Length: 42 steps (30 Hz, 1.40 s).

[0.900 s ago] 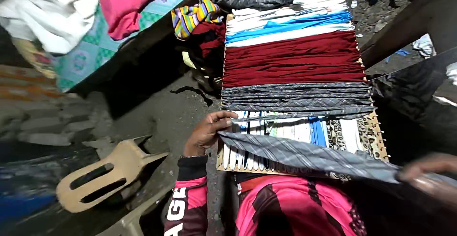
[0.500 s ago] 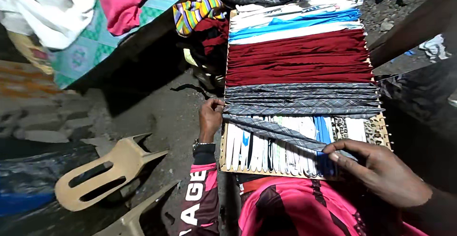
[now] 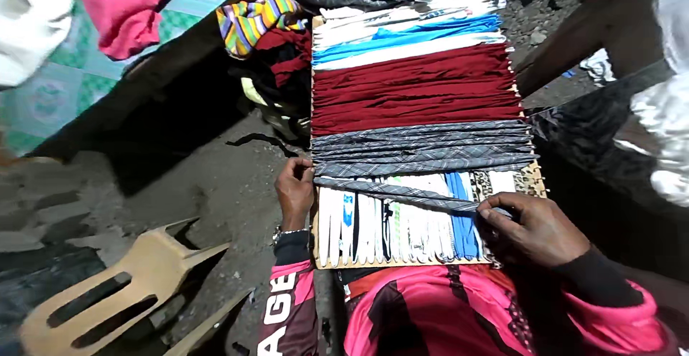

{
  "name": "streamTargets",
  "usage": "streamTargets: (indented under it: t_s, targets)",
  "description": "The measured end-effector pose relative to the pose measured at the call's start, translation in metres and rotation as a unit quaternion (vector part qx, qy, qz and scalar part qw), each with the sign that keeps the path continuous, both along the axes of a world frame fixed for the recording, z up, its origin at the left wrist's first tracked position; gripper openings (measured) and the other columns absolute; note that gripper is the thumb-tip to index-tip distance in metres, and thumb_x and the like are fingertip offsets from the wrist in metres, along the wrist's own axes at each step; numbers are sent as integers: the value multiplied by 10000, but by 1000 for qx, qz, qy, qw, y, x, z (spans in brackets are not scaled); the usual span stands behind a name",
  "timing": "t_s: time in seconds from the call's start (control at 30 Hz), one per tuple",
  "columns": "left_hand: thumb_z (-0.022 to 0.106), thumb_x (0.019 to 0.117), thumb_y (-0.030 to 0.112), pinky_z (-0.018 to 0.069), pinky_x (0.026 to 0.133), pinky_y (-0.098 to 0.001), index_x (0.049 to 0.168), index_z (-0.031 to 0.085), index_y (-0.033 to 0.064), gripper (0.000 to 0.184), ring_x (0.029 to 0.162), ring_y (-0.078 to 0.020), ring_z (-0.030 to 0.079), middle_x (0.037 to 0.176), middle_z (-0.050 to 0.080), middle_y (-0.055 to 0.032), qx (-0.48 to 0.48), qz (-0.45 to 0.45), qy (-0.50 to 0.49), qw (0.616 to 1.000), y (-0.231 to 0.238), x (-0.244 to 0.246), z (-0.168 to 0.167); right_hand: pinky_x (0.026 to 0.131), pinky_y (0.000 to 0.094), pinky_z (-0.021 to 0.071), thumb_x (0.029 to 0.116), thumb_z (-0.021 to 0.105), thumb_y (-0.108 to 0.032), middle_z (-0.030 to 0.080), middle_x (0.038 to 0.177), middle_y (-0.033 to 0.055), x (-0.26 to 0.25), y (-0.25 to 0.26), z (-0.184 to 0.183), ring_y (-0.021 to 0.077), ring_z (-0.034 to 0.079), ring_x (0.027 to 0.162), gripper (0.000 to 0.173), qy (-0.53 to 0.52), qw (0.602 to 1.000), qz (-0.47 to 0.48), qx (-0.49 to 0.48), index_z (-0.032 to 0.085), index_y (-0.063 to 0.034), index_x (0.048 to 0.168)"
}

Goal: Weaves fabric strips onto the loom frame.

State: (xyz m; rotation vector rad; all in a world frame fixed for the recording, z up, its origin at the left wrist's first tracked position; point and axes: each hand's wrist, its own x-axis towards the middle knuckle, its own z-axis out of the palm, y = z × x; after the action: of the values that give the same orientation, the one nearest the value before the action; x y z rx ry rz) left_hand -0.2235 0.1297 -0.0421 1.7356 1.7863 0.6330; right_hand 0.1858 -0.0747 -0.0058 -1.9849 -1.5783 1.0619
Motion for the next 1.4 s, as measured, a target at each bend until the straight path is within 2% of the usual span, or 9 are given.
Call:
streamTargets:
  t_s: [0.43, 0.63, 0.97, 1.1, 1.13, 1.17, 1.23, 1.33, 1.4]
  targets:
    - [700, 932, -2, 576, 796, -382, 1130, 638, 37, 211, 850, -173, 666, 1026, 687, -103, 10, 1, -51, 999, 4, -9, 2, 738, 352, 583, 954, 610, -381, 741, 964, -37, 9, -4, -3, 59, 684, 820, 231, 21, 997, -61, 48, 756, -231, 1052]
    - [708, 938, 1, 582, 792, -354, 1137, 639, 81, 226, 857, -152, 668, 1063, 690, -64, 15, 5, -81, 997, -1, -13, -5, 710, 424, 550, 957, 601, -380, 733, 966, 30, 17, 4, 6, 125, 668, 795, 265, -37, 990, -99, 96, 756, -194, 1065]
    - [708, 960, 59, 577, 766, -332, 1104, 675, 81, 149, 808, -123, 674, 990, 714, -46, 9, 69, -52, 996, -8, -7, -11, 697, 524, 528, 941, 598, -378, 728, 942, 88, 33, -10, -17, 226, 675, 786, 276, -72, 992, -91, 44, 756, -185, 1059]
    - [668, 985, 101, 584, 864, -431, 1217, 653, 36, 242, 923, -209, 703, 1105, 713, -127, 35, 80, 17, 996, -16, 1, 9, 767, 446, 565, 935, 645, -377, 745, 976, 21, 35, -12, -8, 132, 695, 837, 255, 9, 990, -142, 14, 754, -197, 1078]
    - [642, 998, 114, 580, 867, -442, 1243, 641, 17, 264, 933, -222, 699, 1115, 706, -145, 48, 76, 19, 996, -20, 7, 18, 753, 377, 568, 945, 657, -332, 734, 958, -3, 34, -12, -3, 93, 675, 807, 235, 62, 983, -174, 1, 747, -180, 1100]
    - [629, 1006, 128, 582, 823, -408, 1238, 639, 11, 260, 885, -194, 691, 1074, 705, -130, 58, 74, 4, 996, -26, 15, 27, 638, 291, 529, 956, 651, -266, 692, 857, -26, 32, -12, 3, 57, 606, 679, 210, 126, 967, -221, -7, 737, -165, 1119]
    - [611, 1023, 151, 587, 636, -299, 1145, 644, 27, 177, 682, -97, 660, 869, 686, -28, 34, 64, -76, 994, -41, 39, 46, 446, 193, 403, 1018, 552, -134, 540, 666, -35, 29, -12, 12, 31, 434, 478, 211, 313, 898, -308, -17, 702, -129, 1166]
    - [479, 1083, 171, 617, 571, -297, 1007, 656, 16, 247, 594, -117, 679, 747, 702, -12, -152, -57, -225, 961, -66, 83, 65, 398, 148, 378, 1084, 399, -140, 492, 652, -42, 25, -14, 14, 4, 396, 434, 275, 504, 792, -343, -14, 640, -118, 1214]
    - [369, 1112, 220, 622, 620, -340, 1075, 681, -24, 397, 649, -161, 691, 822, 724, -69, -292, -166, -264, 904, -82, 116, 59, 408, 148, 388, 1081, 393, -142, 510, 678, -31, 16, -17, 10, 9, 410, 444, 279, 557, 750, -357, -7, 636, -109, 1213]
